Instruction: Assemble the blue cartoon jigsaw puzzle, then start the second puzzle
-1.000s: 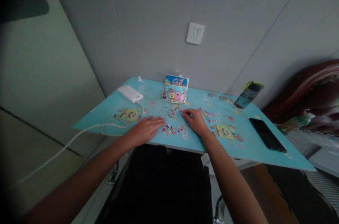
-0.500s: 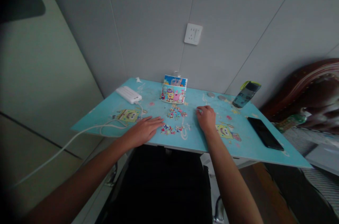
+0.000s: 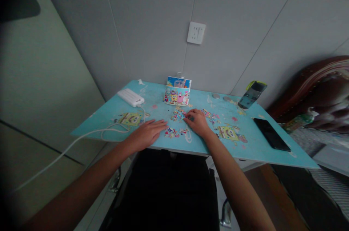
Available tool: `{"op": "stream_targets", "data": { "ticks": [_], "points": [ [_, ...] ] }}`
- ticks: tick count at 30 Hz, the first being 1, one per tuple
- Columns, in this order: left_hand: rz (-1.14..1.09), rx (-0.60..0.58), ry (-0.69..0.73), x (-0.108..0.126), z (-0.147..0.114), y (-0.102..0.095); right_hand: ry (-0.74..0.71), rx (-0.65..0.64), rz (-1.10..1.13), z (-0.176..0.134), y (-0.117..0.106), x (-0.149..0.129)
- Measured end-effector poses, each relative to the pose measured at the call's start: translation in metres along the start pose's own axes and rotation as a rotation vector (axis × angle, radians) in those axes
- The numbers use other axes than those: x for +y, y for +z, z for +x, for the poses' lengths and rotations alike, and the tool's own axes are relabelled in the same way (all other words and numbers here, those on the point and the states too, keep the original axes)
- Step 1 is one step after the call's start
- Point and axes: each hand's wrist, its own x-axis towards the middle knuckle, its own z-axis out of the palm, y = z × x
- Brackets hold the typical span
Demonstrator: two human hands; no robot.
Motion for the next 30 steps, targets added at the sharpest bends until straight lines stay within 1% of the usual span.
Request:
{"op": "stream_targets", "data": {
  "ticks": [3, 8, 10, 12, 14, 17, 19, 24, 26, 28, 30],
  "points": [
    [-0.001, 0.001, -0.002, 0.000, 0.000, -0.001, 0.101, 0.035, -0.013, 0.001, -0.005, 0.001],
    [-0.007, -0.001, 0.002, 0.002, 0.000, -0.003, 0.445, 0.209, -0.175, -0.005, -0.022, 0.014],
    [-0.009, -0.001, 0.004, 0.002, 0.000, -0.004, 0.553, 0.248, -0.240, -0.010, -0.028, 0.020],
    [-0.010, 0.000, 0.005, 0.002, 0.000, -0.004, 0.614, 0.261, -0.284, -0.014, -0.031, 0.024],
    [-0.012, 0.003, 0.005, 0.002, 0.000, -0.004, 0.638, 0.266, -0.311, -0.016, -0.032, 0.026],
    [-0.015, 0.008, 0.005, 0.002, 0.000, -0.004, 0.607, 0.280, -0.323, -0.014, -0.030, 0.025],
    [-0.015, 0.009, 0.007, 0.002, -0.001, -0.003, 0.531, 0.268, -0.302, -0.011, -0.028, 0.023],
    [-0.011, 0.004, 0.007, 0.001, -0.001, -0.001, 0.226, 0.123, -0.186, -0.006, -0.016, 0.008],
    [-0.009, 0.005, 0.004, 0.001, 0.000, -0.001, 0.128, 0.073, -0.154, -0.006, -0.011, 0.003],
    [-0.006, 0.006, 0.002, 0.001, 0.000, -0.001, 0.075, 0.047, -0.138, -0.007, -0.008, 0.000],
    [-0.004, 0.004, 0.002, 0.001, 0.001, -0.001, 0.063, 0.037, -0.130, -0.007, -0.007, 0.000]
  ]
}}
